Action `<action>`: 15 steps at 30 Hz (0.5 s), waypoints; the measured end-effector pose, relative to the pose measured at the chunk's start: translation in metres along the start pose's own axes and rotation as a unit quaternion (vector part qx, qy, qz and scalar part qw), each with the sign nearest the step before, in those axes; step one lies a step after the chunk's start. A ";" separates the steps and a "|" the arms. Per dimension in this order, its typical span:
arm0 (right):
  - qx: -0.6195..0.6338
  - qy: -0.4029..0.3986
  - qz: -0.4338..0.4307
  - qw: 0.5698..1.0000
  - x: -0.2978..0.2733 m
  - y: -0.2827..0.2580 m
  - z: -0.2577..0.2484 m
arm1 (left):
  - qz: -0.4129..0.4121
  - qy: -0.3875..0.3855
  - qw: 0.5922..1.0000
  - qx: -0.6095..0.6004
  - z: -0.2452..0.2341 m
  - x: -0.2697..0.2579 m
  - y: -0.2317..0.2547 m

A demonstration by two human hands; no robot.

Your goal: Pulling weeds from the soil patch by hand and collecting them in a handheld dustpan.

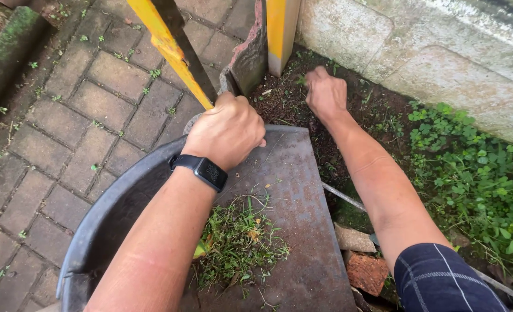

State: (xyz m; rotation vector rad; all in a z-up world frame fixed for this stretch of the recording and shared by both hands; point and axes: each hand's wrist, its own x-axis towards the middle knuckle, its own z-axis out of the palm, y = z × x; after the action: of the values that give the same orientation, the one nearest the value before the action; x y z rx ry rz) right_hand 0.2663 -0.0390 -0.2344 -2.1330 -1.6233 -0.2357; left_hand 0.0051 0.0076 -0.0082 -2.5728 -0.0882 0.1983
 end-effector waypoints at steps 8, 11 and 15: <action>-0.290 -0.037 -0.061 0.954 0.006 0.048 0.012 | -0.003 -0.012 1.000 0.010 0.000 0.001 0.001; -0.332 -0.050 -0.070 0.939 0.006 0.058 0.018 | 0.000 -0.020 1.000 0.003 0.001 0.002 0.000; -0.302 -0.034 -0.086 0.949 -0.004 0.087 0.044 | -0.004 0.034 0.999 -0.005 0.010 -0.002 0.003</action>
State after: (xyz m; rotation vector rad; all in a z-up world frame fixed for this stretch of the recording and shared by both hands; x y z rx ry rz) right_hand 0.3416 -0.0408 -0.2964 -2.4402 -1.9663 -0.8167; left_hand 0.0019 0.0097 -0.0179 -2.5865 -0.0738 0.1089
